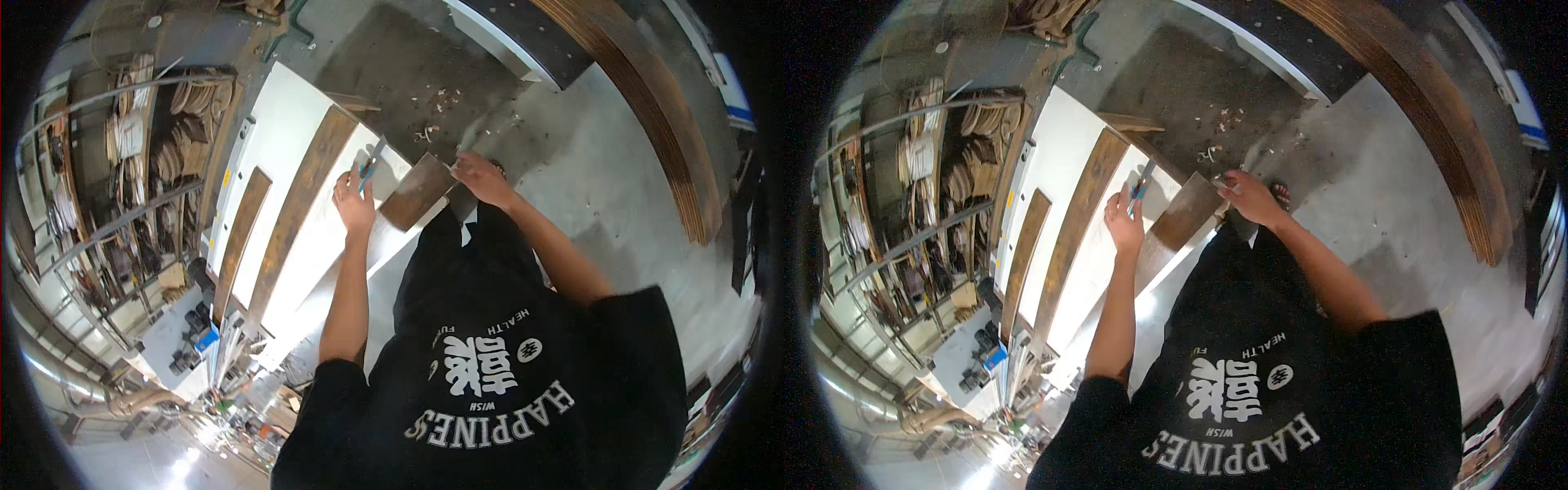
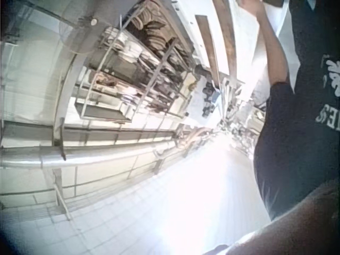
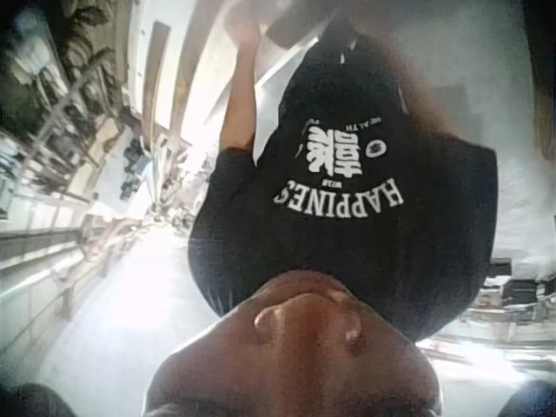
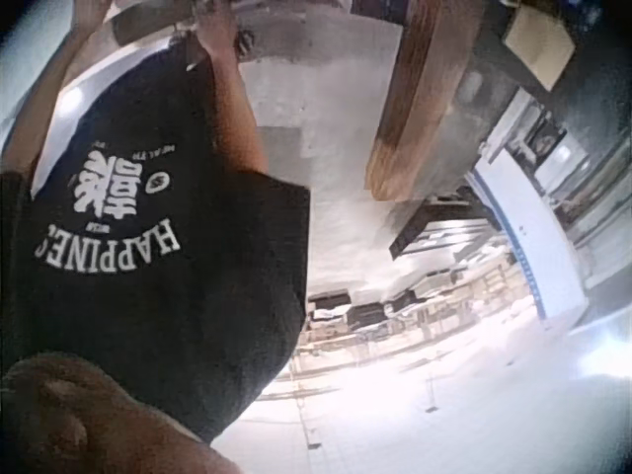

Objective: Picking up wood boards from a workbench and moving them to a stack in a furniture manufacturing facility.

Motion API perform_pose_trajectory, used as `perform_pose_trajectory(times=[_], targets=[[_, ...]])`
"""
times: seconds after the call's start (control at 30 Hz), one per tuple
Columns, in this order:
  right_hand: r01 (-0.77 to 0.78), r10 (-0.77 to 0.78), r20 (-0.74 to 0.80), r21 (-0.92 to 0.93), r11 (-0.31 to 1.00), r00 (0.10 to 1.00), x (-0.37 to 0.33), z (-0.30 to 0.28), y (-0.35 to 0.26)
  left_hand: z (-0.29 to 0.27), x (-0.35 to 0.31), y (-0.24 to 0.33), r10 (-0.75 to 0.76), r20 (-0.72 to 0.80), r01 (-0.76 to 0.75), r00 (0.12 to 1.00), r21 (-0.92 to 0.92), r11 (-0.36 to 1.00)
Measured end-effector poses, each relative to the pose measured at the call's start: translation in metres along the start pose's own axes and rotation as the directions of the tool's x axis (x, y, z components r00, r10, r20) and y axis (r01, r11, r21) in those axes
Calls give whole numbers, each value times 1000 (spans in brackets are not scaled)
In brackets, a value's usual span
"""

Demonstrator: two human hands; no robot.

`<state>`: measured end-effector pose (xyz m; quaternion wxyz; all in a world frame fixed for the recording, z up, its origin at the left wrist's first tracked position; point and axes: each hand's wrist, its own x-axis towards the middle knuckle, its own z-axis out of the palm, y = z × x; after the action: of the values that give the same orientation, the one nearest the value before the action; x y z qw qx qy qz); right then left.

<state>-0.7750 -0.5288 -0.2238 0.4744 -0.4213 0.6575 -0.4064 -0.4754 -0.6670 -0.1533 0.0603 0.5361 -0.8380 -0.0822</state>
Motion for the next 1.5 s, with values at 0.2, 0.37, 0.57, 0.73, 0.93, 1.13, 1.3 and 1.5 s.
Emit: perform_pose_trajectory(times=[0.2,0.37,0.57,0.73,0.93,1.13,1.3,1.5], targets=[[36,-19,199,-82,996,980,57,33,-5,-36,-119,-17,-403,-58,388,913,-174,905],[-55,78,207,-116,992,975,50,31,-15,-49,-238,-56,-713,-100,656,694,-322,683],[-134,135,242,-21,991,961,51,37,-24,-20,-335,-147,-982,161,654,94,-754,-61],[-106,120,170,-85,991,978,53,49,-34,-4,-351,-200,-918,388,263,-76,-881,-394],[-158,184,97,-229,961,978,67,41,-35,7,-365,-239,-901,358,468,246,-858,-213],[-224,250,9,-414,882,968,80,50,-47,-1,-384,-246,-822,387,472,418,-866,-168],[-94,85,-40,-448,889,996,71,50,-60,-7,-395,-256,-806,538,286,248,-835,-470],[-31,41,-50,178,984,998,44,58,-92,-12,-413,-294,-766,642,-53,36,-764,-643]])
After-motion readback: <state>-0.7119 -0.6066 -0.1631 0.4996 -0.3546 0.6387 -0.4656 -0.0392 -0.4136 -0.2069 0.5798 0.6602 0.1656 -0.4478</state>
